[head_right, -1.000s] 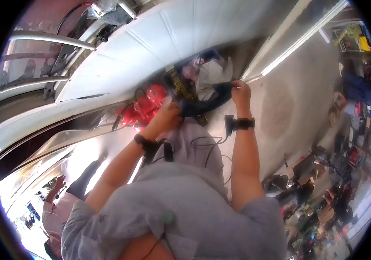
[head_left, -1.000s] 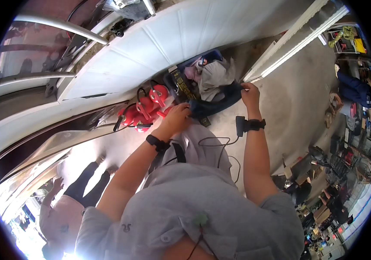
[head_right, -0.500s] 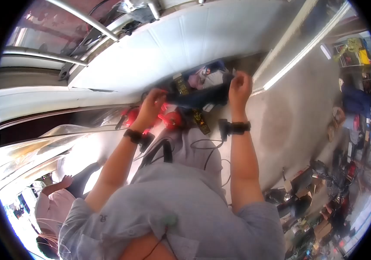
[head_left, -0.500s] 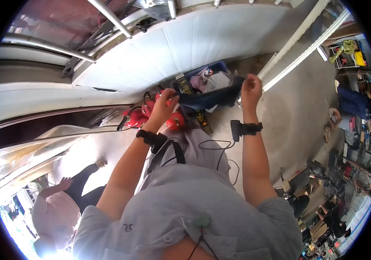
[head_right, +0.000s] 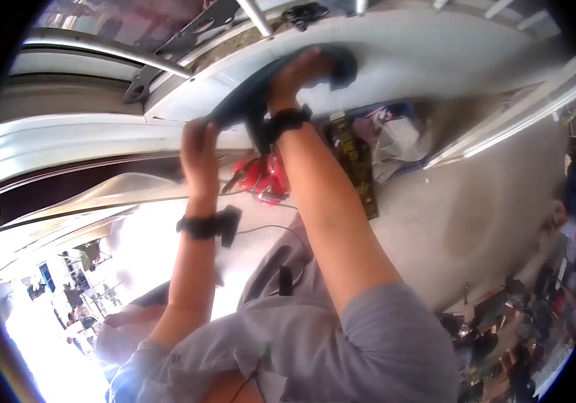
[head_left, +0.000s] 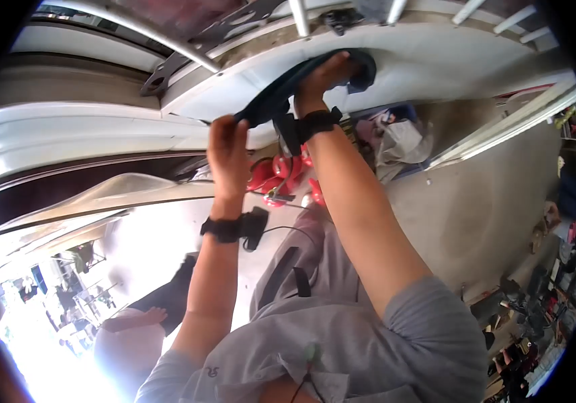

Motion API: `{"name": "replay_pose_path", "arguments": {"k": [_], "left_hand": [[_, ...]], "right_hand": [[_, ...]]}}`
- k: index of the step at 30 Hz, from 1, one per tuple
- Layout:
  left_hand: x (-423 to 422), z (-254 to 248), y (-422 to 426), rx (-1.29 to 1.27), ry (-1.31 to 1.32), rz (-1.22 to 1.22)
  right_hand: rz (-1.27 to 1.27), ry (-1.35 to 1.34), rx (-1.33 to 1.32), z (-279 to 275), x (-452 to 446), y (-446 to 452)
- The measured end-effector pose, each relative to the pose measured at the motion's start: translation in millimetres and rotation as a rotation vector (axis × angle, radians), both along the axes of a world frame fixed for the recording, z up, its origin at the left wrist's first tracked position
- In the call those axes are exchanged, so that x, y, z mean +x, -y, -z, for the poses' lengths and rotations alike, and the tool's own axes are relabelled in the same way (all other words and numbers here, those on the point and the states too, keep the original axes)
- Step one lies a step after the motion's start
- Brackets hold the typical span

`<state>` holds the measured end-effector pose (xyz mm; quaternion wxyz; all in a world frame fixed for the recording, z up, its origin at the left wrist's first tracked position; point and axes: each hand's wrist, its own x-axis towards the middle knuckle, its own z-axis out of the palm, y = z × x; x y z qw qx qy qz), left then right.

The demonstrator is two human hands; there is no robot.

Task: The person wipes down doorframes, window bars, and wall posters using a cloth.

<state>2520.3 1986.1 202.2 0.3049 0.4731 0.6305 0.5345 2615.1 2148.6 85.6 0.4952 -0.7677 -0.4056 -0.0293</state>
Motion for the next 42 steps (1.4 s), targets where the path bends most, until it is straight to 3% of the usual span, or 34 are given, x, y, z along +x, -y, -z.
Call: {"name": "replay_pose_path", "arguments": {"k": [1,2,3,5,6,7,8,11,13,15,17,18,20,23,27,32,34,36,38,40,42], "left_hand": [[-24.6,3.3,11.5,0.049,-0.144,0.003],[-59.1,30.7,25.1,-0.043,-0.031,-0.1],[-88.5,53.5,38.2,-0.096,0.016,-0.19],[-117.9,69.8,56.2,-0.126,-0.345,-0.179],[-129.6,77.6,63.5,-0.179,-0.483,-0.143],[-130.3,84.3,69.7,-0.172,-0.559,-0.171],[-127.7,89.1,76.0,-0.249,-0.525,-0.126],[-107.1,96.5,72.7,-0.361,-0.444,-0.046],[-85.5,84.3,51.9,-0.295,-0.563,0.077],[-58.7,77.5,20.8,-0.249,-0.556,0.193],[-11.8,53.7,-20.4,-0.172,-0.491,0.29],[4.3,53.1,-42.5,-0.083,-0.403,0.358],[50.6,40.1,-84.8,0.054,-0.381,0.478],[108.5,17.9,-108.4,0.065,-0.42,0.601],[113.3,30.3,-95.3,-0.006,-0.475,0.643],[55.5,49.0,-39.8,-0.142,-0.427,0.568],[48.6,17.3,-16.0,-0.402,-0.337,0.461],[36.4,8.0,-3.0,-0.366,-0.376,0.408],[20.6,16.1,3.4,-0.188,-0.445,0.404],[16.9,17.3,-1.4,-0.166,-0.383,0.499],[35.9,6.5,-6.7,0.15,-0.544,0.494]], "right_hand": [[-0.086,-0.001,0.164,0.6,-16.5,12.4],[-0.184,0.003,0.317,1.3,-32.9,24.5],[-0.168,0.451,0.318,19.4,-47.6,32.6],[-0.557,-0.054,0.081,1.7,-66.1,65.5],[-0.739,0.205,-0.032,15.7,-73.7,79.1],[-0.673,-0.027,0.338,17.1,-69.6,75.6],[-0.734,-0.109,0.357,32.5,-70.3,73.8],[-0.646,-0.026,0.387,46.0,-55.1,72.9],[-0.394,0.334,0.325,60.7,-38.2,53.5],[-0.365,-0.011,0.257,59.5,2.3,20.5],[-0.276,-0.466,0.309,19.0,59.9,-17.5],[-0.114,-0.38,0.4,11.6,85.3,-33.4],[0.312,0.384,0.33,33.8,152.3,-71.5],[0.263,-0.211,0.157,86.4,207.5,-93.5],[0.189,-0.645,-0.032,122.2,162.7,-58.3],[-0.106,-0.871,-0.122,66.7,118.2,-1.2],[-0.377,-0.817,-0.068,8.9,128.1,34.4],[-0.736,-0.878,-0.173,-36.4,139.9,66.5],[-0.738,-0.623,-0.198,-32.2,134.3,99.2],[-0.747,-0.45,-0.29,-33.9,152.1,136.5],[-0.677,-0.476,-0.316,-32.6,178.7,180.3]]}}
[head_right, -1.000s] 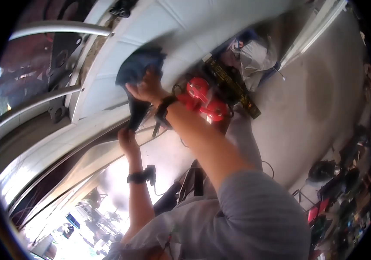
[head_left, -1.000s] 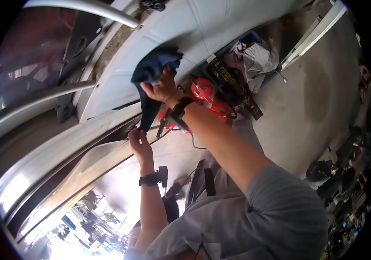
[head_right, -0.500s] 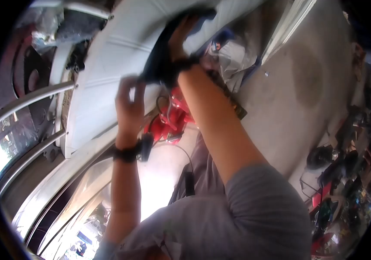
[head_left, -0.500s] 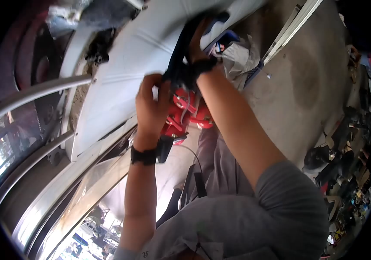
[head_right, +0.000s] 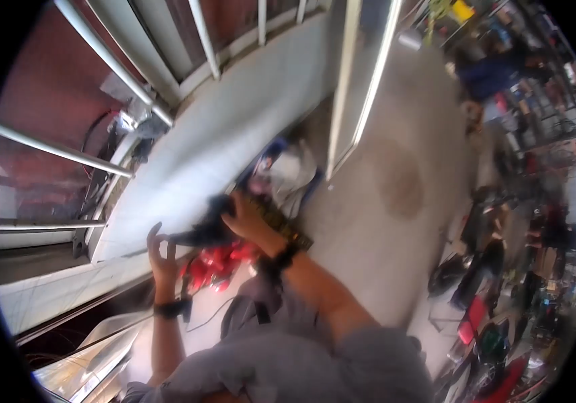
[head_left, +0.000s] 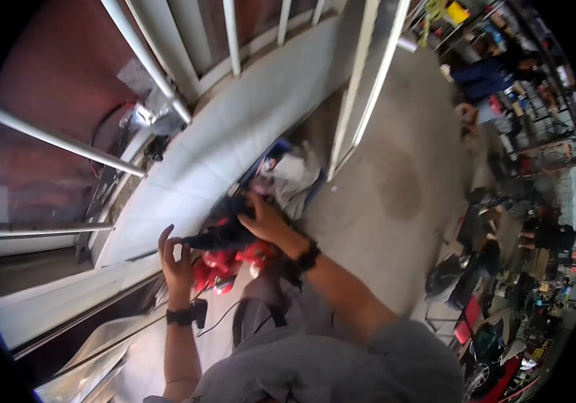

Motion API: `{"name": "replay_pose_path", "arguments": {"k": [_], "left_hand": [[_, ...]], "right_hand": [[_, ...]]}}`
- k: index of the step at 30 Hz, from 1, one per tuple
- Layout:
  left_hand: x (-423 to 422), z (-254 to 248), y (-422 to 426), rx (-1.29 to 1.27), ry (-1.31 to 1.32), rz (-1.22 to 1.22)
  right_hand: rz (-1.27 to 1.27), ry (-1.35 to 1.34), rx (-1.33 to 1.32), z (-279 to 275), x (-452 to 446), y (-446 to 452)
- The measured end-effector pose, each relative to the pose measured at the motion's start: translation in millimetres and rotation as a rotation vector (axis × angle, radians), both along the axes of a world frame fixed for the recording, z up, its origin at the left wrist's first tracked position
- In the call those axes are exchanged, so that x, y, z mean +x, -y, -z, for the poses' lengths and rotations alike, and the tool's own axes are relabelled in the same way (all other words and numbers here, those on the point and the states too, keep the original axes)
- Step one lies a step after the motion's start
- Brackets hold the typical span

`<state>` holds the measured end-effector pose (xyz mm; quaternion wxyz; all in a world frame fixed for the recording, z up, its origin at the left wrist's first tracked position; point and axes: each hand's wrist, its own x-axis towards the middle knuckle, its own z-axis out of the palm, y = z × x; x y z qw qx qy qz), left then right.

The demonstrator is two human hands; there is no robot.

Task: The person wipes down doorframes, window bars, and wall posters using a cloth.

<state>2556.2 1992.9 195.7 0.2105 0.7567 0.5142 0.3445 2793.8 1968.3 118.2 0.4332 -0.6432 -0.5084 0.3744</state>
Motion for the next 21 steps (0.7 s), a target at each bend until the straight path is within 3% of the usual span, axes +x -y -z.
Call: {"name": "replay_pose_path", "arguments": {"k": [1,2,5,6,8,10,13,16,17,20,21], "left_hand": [[7.4,-7.0,0.6,-0.161,0.115,0.033],[12.9,-6.0,-1.5,-0.107,0.129,0.107],[61.0,-33.5,17.5,-0.636,0.642,0.163],[70.7,-20.0,23.1,-0.7,0.771,0.237],[107.6,-43.5,39.3,-0.365,0.397,0.414],[152.9,-65.8,61.2,-0.598,0.302,0.339],[228.2,-55.3,89.1,-0.323,0.398,0.428],[303.5,-39.9,115.6,-0.259,0.342,0.361],[331.7,-59.8,126.6,-0.264,0.344,0.357],[405.9,-45.8,144.3,-0.247,0.355,0.344],[432.1,-48.4,147.0,-0.081,0.371,0.375]], "right_hand": [[0.035,-0.19,0.023,-0.5,15.5,19.1],[0.063,-0.386,0.045,-4.7,32.5,38.3],[0.261,-0.433,-0.068,-44.4,84.0,94.5],[0.34,-0.483,-0.072,-58.5,97.9,109.4],[0.349,-0.317,0.065,-32.2,141.5,136.8],[0.498,-0.155,0.16,-53.3,171.2,154.2],[0.666,-0.124,0.194,-78.9,222.0,179.2],[0.713,-0.054,0.191,-93.9,287.6,211.4],[0.746,0.022,0.206,-108.0,308.8,224.0],[0.751,0.072,0.29,-84.6,392.3,264.3],[0.766,0.015,0.26,-88.0,415.1,272.8]]}}
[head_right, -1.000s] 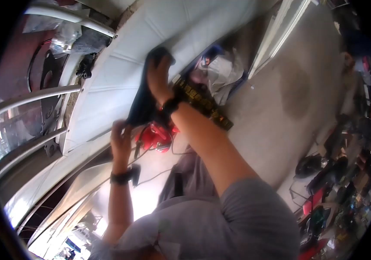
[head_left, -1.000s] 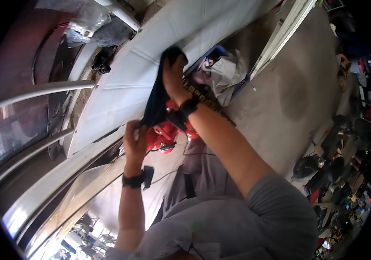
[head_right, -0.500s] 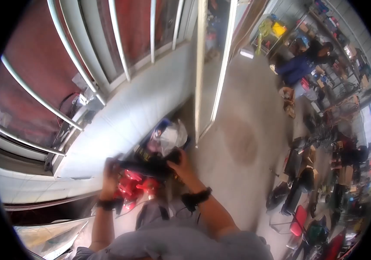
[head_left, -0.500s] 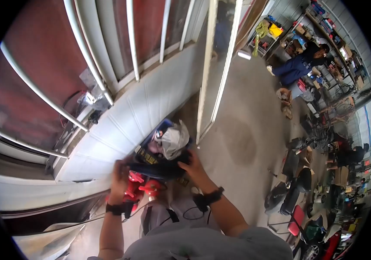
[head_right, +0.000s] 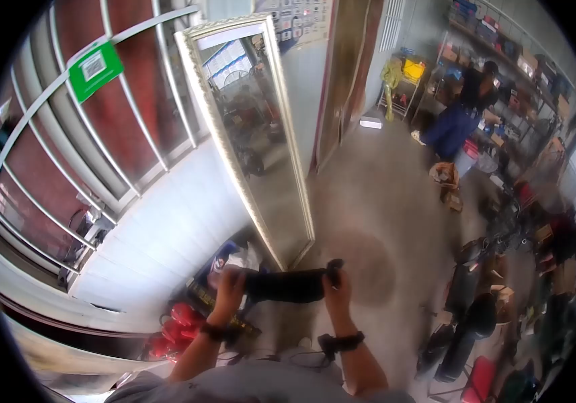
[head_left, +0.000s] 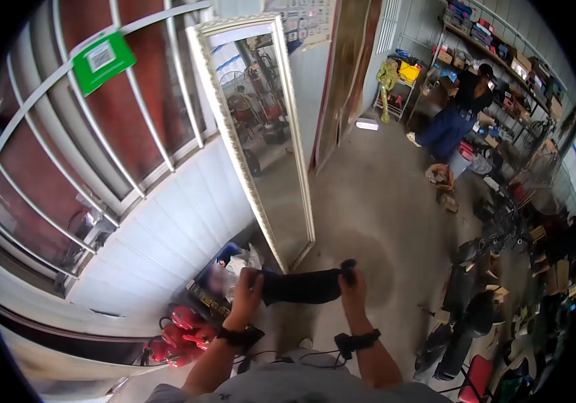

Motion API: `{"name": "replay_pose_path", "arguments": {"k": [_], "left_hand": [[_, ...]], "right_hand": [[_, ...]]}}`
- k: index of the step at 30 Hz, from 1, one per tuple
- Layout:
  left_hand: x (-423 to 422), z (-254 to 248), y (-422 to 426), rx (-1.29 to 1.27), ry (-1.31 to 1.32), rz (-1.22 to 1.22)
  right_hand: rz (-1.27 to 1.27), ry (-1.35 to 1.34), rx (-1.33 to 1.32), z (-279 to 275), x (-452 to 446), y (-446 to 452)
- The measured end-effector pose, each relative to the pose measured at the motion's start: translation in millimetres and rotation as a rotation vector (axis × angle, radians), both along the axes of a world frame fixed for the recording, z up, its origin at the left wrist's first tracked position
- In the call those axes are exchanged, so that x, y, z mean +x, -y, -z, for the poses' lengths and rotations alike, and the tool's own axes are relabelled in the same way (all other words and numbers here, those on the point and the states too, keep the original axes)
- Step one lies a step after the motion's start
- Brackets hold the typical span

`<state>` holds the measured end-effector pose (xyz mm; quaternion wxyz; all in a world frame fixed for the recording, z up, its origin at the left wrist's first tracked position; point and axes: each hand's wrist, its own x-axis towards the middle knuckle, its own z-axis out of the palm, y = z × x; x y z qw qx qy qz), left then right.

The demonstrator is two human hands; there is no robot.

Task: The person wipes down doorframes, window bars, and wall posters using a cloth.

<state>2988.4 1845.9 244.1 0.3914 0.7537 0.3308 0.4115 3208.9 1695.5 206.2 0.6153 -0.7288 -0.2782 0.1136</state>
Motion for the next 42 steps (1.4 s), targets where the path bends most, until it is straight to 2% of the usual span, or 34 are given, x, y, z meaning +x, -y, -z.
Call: {"name": "replay_pose_path", "arguments": {"k": [1,3,6,8,13,14,17,19,22,26,29,32,34,37,41,42], "left_hand": [[23.7,2.7,-0.6,-0.002,0.021,0.006],[71.3,12.0,3.7,-0.028,0.083,0.011],[122.4,-25.7,8.7,-0.049,0.033,0.069],[143.4,-36.5,10.3,-0.039,-0.007,0.085],[194.4,-22.9,-18.5,0.03,-0.075,-0.029],[206.3,-23.3,-26.5,-0.037,-0.09,-0.047],[251.9,-26.1,-49.2,-0.122,-0.032,-0.069],[287.6,-16.4,-75.5,-0.044,-0.019,-0.062],[344.9,-18.1,-120.7,-0.065,0.026,-0.032],[417.4,-39.1,-175.2,-0.033,0.035,0.016],[460.7,-58.2,-206.9,0.049,0.047,-0.047],[488.3,-68.5,-239.9,0.157,-0.003,-0.231],[500.6,-65.6,-266.8,0.133,0.036,-0.332],[523.3,-66.9,-306.6,0.174,0.047,-0.582],[576.7,-80.7,-360.8,0.236,0.136,-0.773],[592.0,-81.2,-377.6,0.262,0.088,-0.818]], "right_hand": [[0.042,0.079,-0.033,-4.6,20.5,11.7],[0.058,-0.09,0.06,-17.0,54.2,24.2],[0.072,0.042,-0.023,-25.6,93.6,28.4],[0.062,0.007,-0.02,-16.9,116.5,23.9],[0.085,-0.024,-0.007,-14.6,165.4,-18.4],[0.078,-0.022,0.012,-10.8,180.2,-27.8],[0.044,0.011,0.033,-6.2,228.8,-60.9],[0.017,0.078,-0.004,-26.4,264.5,-84.0],[-0.024,-0.001,0.012,-6.6,327.1,-124.3],[-0.074,0.047,-0.06,-45.3,385.1,-169.2],[-0.095,0.0,-0.008,-62.6,421.6,-209.9],[-0.085,-0.06,0.08,-46.8,461.5,-258.9],[-0.116,-0.136,0.108,-26.5,483.2,-298.5],[-0.264,-0.147,0.14,-33.6,507.5,-362.7],[-0.364,-0.093,0.271,-58.6,556.1,-462.6],[-0.381,0.014,0.267,-59.7,577.4,-488.2]]}}
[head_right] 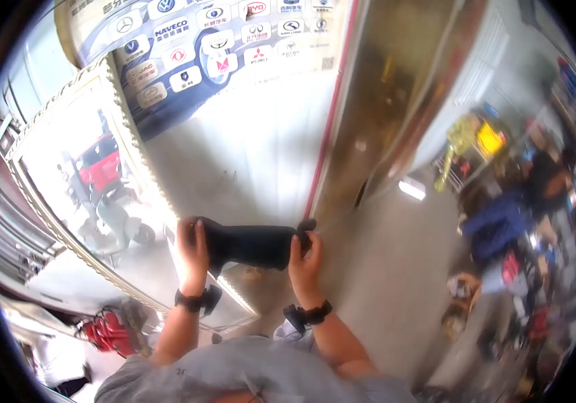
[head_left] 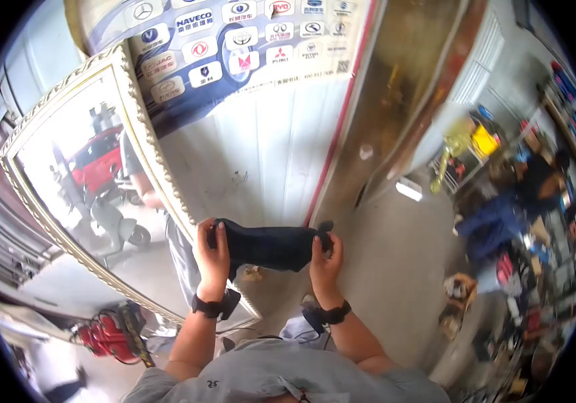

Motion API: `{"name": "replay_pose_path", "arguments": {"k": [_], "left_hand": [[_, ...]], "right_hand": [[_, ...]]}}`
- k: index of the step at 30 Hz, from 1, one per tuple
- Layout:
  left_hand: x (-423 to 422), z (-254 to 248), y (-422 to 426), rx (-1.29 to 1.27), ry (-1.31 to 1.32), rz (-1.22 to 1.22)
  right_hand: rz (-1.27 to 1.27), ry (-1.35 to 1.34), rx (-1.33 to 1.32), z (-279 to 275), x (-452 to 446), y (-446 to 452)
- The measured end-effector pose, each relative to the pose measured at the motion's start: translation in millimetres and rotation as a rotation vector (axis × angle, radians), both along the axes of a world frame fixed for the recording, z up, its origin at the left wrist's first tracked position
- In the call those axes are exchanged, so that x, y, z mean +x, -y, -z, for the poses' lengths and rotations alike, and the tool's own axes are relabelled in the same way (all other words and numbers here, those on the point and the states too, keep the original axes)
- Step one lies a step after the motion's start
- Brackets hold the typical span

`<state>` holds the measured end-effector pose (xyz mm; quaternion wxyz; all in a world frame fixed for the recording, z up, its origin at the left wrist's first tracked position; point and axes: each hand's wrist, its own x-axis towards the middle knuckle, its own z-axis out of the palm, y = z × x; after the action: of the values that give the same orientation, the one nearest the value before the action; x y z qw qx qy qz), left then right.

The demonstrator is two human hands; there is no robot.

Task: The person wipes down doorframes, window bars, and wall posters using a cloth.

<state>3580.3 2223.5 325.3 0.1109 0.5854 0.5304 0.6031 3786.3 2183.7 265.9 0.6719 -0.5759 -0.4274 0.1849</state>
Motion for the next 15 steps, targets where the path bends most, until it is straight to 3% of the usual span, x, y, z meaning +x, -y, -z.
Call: {"name": "replay_pose_path", "arguments": {"k": [3,5,8,9,10,13,15], "left_hand": [[48.9,-20.9,-44.1,-0.102,0.026,-0.098],[73.9,-38.9,-77.4,0.017,-0.002,-0.091],[101.2,-82.9,-119.3,0.148,0.005,-0.059],[106.7,-93.6,-132.7,0.207,-0.019,-0.105],[111.7,-102.3,-144.4,0.264,-0.04,-0.182],[115.9,-117.7,-172.3,0.309,-0.019,-0.277],[113.5,-121.0,-179.3,0.233,0.117,-0.22]], "right_hand": [[-0.003,0.194,0.11,-12.3,51.0,-76.3],[-0.035,0.179,0.239,-35.2,72.0,-123.3],[0.009,0.369,0.442,-79.3,83.3,-208.5],[0.036,0.51,0.537,-108.0,86.1,-235.2],[0.101,0.511,0.449,-122.8,79.9,-267.6],[0.02,0.411,0.649,-223.8,67.5,-341.8],[0.177,0.537,0.46,-277.4,55.1,-355.1]]}}
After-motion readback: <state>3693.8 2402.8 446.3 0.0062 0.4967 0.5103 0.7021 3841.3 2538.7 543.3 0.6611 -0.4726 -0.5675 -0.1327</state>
